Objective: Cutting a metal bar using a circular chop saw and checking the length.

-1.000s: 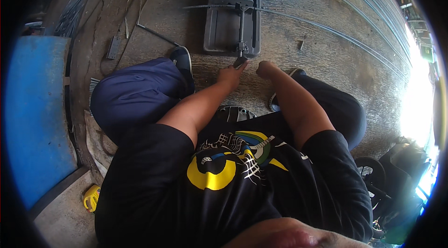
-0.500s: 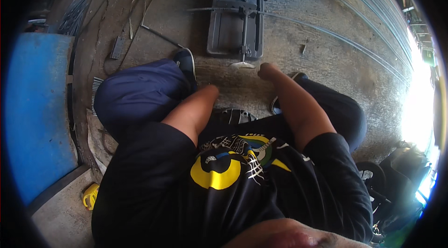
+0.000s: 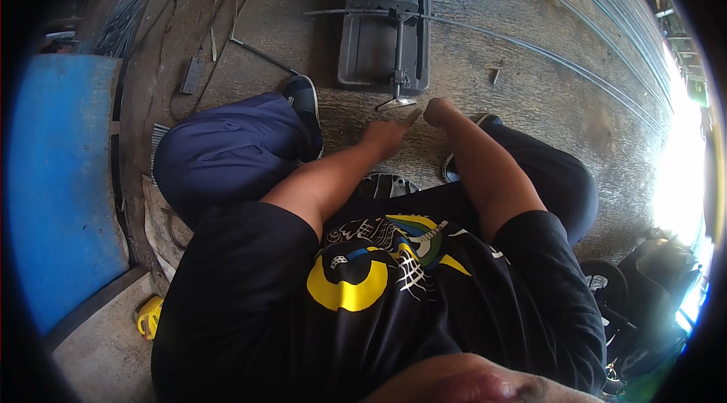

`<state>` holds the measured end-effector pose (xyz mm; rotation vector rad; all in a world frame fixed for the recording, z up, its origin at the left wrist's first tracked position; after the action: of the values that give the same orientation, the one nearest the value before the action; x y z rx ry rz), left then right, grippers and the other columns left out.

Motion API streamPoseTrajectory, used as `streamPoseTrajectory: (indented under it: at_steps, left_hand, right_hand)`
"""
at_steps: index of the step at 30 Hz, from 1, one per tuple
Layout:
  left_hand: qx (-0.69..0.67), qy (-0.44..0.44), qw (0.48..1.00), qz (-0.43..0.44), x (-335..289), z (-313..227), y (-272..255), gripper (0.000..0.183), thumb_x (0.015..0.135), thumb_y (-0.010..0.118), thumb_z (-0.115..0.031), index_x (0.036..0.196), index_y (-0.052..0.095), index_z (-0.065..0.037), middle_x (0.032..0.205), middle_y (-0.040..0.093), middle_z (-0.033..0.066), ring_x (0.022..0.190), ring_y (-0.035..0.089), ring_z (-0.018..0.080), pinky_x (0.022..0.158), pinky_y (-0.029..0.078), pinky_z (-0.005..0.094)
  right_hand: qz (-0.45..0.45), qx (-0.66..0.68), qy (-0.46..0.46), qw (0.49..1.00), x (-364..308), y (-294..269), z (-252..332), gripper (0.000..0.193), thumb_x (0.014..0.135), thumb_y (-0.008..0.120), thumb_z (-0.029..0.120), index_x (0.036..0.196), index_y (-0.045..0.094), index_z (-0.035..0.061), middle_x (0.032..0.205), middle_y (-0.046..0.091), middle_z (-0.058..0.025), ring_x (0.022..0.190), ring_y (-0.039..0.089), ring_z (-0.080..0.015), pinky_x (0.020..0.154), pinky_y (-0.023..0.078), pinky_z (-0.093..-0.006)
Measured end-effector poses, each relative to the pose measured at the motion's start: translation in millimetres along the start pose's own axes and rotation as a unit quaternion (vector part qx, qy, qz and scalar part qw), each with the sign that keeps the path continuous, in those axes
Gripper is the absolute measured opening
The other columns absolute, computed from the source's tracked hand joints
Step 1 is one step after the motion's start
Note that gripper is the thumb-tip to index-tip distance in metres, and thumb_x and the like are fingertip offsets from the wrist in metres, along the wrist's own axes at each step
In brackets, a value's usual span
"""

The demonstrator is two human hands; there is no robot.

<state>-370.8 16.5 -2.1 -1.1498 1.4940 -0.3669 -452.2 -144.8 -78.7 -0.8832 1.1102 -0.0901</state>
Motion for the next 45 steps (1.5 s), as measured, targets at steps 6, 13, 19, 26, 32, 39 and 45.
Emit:
streamPoseTrajectory:
  at_steps: [6, 13, 19, 26, 32, 39, 45]
  left_hand:
    - [-0.142, -0.196, 0.820, 0.519, 40.2, 72.1, 86.5, 0.050, 0.087, 0.054, -0.029, 0.135, 0.047, -0.021, 0.123, 0.057, 0.0187, 0.101, 0.060, 0.0407, 0.091, 0.045, 0.0500]
    - [0.169, 0.267, 0.884, 0.345, 24.8, 28.3, 67.2, 0.055, 0.085, 0.055, -0.034, 0.137, 0.045, -0.021, 0.122, 0.058, 0.0179, 0.102, 0.059, 0.0409, 0.095, 0.043, 0.0497]
    - [-0.066, -0.006, 0.998, -0.013, -4.1, -15.5, -7.7, 0.057, 0.086, 0.052, -0.023, 0.141, 0.038, -0.018, 0.122, 0.057, 0.0187, 0.104, 0.060, 0.0385, 0.088, 0.048, 0.0512]
    - [0.168, 0.063, 0.893, 0.413, 49.7, 133.9, 142.0, 0.042, 0.088, 0.048, -0.029, 0.122, 0.060, -0.008, 0.131, 0.055, 0.0122, 0.112, 0.058, 0.0340, 0.094, 0.046, 0.0448]
    - [-0.206, -0.312, 0.924, -0.082, 77.4, 111.1, -4.1, 0.045, 0.083, 0.054, -0.036, 0.106, 0.066, 0.000, 0.114, 0.062, 0.0222, 0.109, 0.059, 0.0377, 0.092, 0.047, 0.0442]
    - [-0.631, -0.378, 0.619, -0.276, 136.7, 191.5, -115.3, 0.042, 0.084, 0.057, -0.027, 0.110, 0.061, 0.006, 0.108, 0.066, 0.0183, 0.099, 0.063, 0.0350, 0.083, 0.050, 0.0423]
    - [-0.668, -0.412, 0.533, -0.316, 180.5, 228.7, -142.8, 0.049, 0.087, 0.057, -0.029, 0.125, 0.052, 0.002, 0.138, 0.045, 0.0199, 0.126, 0.046, 0.0296, 0.102, 0.038, 0.0384]
  right_hand:
    - [0.003, -0.047, -0.047, 0.998, 18.1, 4.5, 9.3, 0.034, 0.084, 0.050, 0.021, 0.105, 0.066, -0.0006, 0.115, 0.062, -0.0211, 0.108, 0.060, -0.0354, 0.090, 0.048, -0.0423]
    - [0.038, 0.001, 0.014, 0.999, 1.6, -3.6, 15.7, 0.036, 0.083, 0.054, 0.015, 0.118, 0.062, 0.0081, 0.126, 0.058, -0.0142, 0.119, 0.054, -0.0317, 0.095, 0.045, -0.0439]
    - [0.029, -0.008, 0.004, 1.000, -1.8, -2.1, -2.6, 0.034, 0.084, 0.051, 0.020, 0.109, 0.064, 0.0009, 0.117, 0.061, -0.0205, 0.111, 0.058, -0.0353, 0.091, 0.048, -0.0420]
    - [-0.001, -0.030, -0.044, 0.999, -21.1, -23.5, 41.4, 0.035, 0.085, 0.049, 0.021, 0.111, 0.064, 0.0022, 0.118, 0.061, -0.0191, 0.111, 0.058, -0.0348, 0.090, 0.048, -0.0429]
    - [-0.069, 0.078, 0.063, 0.993, -33.2, -44.1, 29.0, 0.034, 0.085, 0.050, 0.023, 0.110, 0.064, 0.0043, 0.116, 0.062, -0.0182, 0.108, 0.060, -0.0337, 0.088, 0.050, -0.0418]
    - [-0.204, 0.274, -0.020, 0.940, -5.1, -85.2, 129.1, 0.028, 0.080, 0.052, 0.020, 0.099, 0.067, 0.0053, 0.103, 0.065, -0.0219, 0.100, 0.061, -0.0388, 0.086, 0.050, -0.0445]
    - [-0.209, 0.407, -0.148, 0.877, 28.5, -77.8, 169.5, 0.027, 0.077, 0.056, 0.024, 0.092, 0.067, 0.0032, 0.091, 0.066, -0.0227, 0.093, 0.063, -0.0381, 0.084, 0.049, -0.0432]
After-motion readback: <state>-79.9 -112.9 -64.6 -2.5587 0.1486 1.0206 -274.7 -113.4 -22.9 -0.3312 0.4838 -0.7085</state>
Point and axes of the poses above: each hand's wrist, its own x-axis towards the middle knuckle, its own y-axis out of the palm, z = x × y, the point moved 2 cm from there along x, towards the middle knuckle
